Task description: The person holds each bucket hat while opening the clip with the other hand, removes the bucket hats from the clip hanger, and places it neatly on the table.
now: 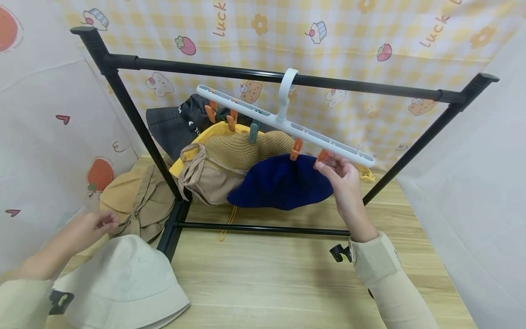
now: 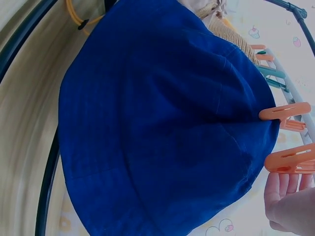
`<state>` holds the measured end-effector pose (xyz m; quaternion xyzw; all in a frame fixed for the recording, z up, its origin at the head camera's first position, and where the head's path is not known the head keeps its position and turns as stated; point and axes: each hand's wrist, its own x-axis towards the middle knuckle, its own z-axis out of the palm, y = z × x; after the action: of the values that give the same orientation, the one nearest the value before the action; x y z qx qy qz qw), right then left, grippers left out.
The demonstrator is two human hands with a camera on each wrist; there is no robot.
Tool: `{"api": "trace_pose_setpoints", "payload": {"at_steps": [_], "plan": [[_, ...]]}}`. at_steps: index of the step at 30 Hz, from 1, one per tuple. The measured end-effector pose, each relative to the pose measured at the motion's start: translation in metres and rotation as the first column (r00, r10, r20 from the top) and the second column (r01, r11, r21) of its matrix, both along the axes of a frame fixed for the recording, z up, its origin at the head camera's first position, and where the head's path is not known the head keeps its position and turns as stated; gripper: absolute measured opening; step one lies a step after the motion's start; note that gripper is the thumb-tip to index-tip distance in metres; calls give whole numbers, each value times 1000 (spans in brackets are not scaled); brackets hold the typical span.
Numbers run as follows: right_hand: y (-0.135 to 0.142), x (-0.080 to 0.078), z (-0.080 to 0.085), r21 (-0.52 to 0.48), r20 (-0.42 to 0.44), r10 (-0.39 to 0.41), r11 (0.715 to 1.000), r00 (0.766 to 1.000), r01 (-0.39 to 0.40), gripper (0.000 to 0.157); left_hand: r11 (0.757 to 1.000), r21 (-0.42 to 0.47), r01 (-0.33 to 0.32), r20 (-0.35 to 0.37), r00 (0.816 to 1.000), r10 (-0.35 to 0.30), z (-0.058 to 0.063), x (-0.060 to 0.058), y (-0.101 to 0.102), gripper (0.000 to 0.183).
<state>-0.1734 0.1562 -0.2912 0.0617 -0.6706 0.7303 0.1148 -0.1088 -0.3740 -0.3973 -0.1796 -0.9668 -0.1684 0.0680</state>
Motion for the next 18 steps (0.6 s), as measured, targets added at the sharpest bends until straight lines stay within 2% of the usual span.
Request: {"api": "trace_pose_setpoints", "payload": {"at_steps": [3, 7, 11, 14, 18], "plan": [[0, 0, 0, 4, -4, 2, 1000, 1000, -2, 20, 1000, -19, 4, -40, 999, -5, 22, -6, 23, 14], [0, 1, 0, 5, -5, 4, 1000, 1000, -4, 20, 998, -8, 58, -99, 993, -59, 50, -15, 63, 6], [1, 1, 1, 6, -4, 5, 1000, 1000, -5, 20, 993, 22, 117, -101, 988, -114, 76, -21, 106, 5], [1, 1, 1, 8, -3, 5, 1000, 1000, -5, 20, 983, 50, 174, -121, 978, -167, 88, -28, 136, 10], [0, 1, 0, 11, 5, 3, 1000, 1000, -3, 21, 958, 83, 274, -209, 945, -252, 98, -41, 172, 15]]}}
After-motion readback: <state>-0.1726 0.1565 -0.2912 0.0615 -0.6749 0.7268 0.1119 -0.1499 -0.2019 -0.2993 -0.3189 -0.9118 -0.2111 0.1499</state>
